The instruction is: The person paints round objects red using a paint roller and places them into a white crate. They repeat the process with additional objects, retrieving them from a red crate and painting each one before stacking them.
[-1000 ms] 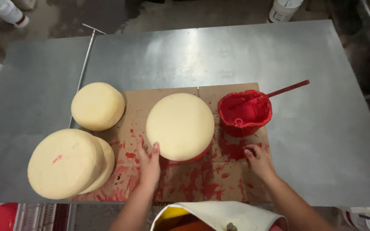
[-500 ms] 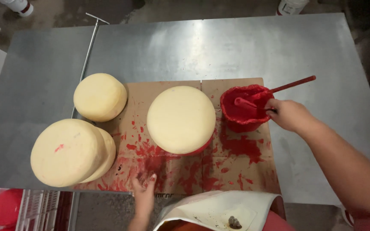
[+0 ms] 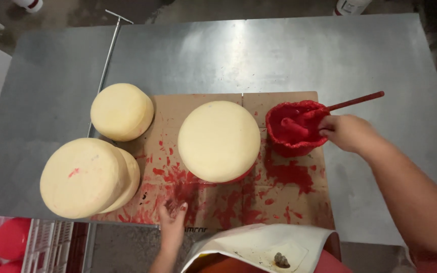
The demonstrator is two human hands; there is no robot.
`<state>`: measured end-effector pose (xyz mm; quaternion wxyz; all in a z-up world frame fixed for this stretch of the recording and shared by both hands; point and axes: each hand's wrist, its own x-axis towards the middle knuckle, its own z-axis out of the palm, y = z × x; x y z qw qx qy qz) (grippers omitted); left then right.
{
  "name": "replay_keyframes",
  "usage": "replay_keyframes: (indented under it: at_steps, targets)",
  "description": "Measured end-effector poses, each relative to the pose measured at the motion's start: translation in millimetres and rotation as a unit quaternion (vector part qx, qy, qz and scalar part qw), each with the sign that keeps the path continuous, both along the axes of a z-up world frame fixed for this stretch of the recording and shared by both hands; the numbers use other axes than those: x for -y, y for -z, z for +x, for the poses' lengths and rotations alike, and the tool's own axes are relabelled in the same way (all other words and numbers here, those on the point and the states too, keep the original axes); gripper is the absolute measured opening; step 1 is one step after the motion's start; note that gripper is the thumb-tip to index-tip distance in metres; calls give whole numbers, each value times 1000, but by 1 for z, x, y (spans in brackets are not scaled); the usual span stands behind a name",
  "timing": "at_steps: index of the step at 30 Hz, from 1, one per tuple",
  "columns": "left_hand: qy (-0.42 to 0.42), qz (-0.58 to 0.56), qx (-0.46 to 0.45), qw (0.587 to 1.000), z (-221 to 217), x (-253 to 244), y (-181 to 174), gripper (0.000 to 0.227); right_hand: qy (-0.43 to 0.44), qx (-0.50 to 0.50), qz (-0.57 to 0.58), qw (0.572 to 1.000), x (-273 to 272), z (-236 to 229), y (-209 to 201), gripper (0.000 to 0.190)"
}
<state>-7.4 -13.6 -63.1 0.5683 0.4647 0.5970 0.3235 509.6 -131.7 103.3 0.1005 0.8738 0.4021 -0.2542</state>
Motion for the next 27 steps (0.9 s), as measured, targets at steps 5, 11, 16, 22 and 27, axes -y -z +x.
replay_keyframes:
  at_steps: [5, 11, 16, 22, 27]
  targets:
    - [38, 17, -44, 998, 16, -7, -11, 61, 169, -110, 252, 946, 62, -1, 6, 23]
    - [65, -22, -64, 996, 40, -13, -64, 61, 245, -148, 432, 855, 103, -17, 55, 17]
    - [62, -6, -50, 997, 40, -13, -48, 64, 267, -203, 531, 778, 109, -25, 90, 12]
    - [77, 17, -60, 995, 34, -12, -45, 66, 277, -232, 570, 738, 104, -36, 88, 12]
    - [48, 39, -47, 997, 34, -6, -32, 64, 286, -219, 566, 742, 103, -32, 93, 12]
